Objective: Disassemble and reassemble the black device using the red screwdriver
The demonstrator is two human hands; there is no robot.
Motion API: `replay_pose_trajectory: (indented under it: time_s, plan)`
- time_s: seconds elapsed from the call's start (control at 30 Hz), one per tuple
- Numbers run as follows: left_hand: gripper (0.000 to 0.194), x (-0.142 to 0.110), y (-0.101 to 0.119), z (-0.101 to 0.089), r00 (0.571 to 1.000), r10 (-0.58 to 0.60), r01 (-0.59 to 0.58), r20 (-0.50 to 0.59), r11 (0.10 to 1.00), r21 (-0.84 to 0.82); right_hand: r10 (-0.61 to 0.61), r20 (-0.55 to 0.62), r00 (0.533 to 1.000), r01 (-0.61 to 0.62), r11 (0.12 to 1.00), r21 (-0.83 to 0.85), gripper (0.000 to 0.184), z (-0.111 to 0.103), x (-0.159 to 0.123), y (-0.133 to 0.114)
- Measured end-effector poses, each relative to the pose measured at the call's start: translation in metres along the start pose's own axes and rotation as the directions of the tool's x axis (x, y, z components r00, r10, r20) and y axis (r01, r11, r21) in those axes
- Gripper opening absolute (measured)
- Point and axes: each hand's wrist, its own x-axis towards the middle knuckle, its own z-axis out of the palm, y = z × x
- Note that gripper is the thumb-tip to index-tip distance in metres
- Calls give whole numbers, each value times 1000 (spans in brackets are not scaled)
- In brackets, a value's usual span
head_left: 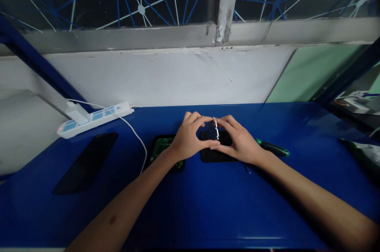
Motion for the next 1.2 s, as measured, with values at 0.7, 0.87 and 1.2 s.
replay_pose_trajectory:
  time_s: [0.7,0.87,1.2]
  plan:
    - [55,2,-7,-7,995,8,5,102,992,-124,5,26,1000,-2,996,-87,56,-2,-1,7]
    - [54,3,-13,-13,993,4,6,117,996,-87,33,51,998,-26,991,-135,56,-10,-2,11]
    - [50,2,-18,-11,994,-25,29,104,999,-38,25,41,999,-19,988,-156,57,-14,-4,17]
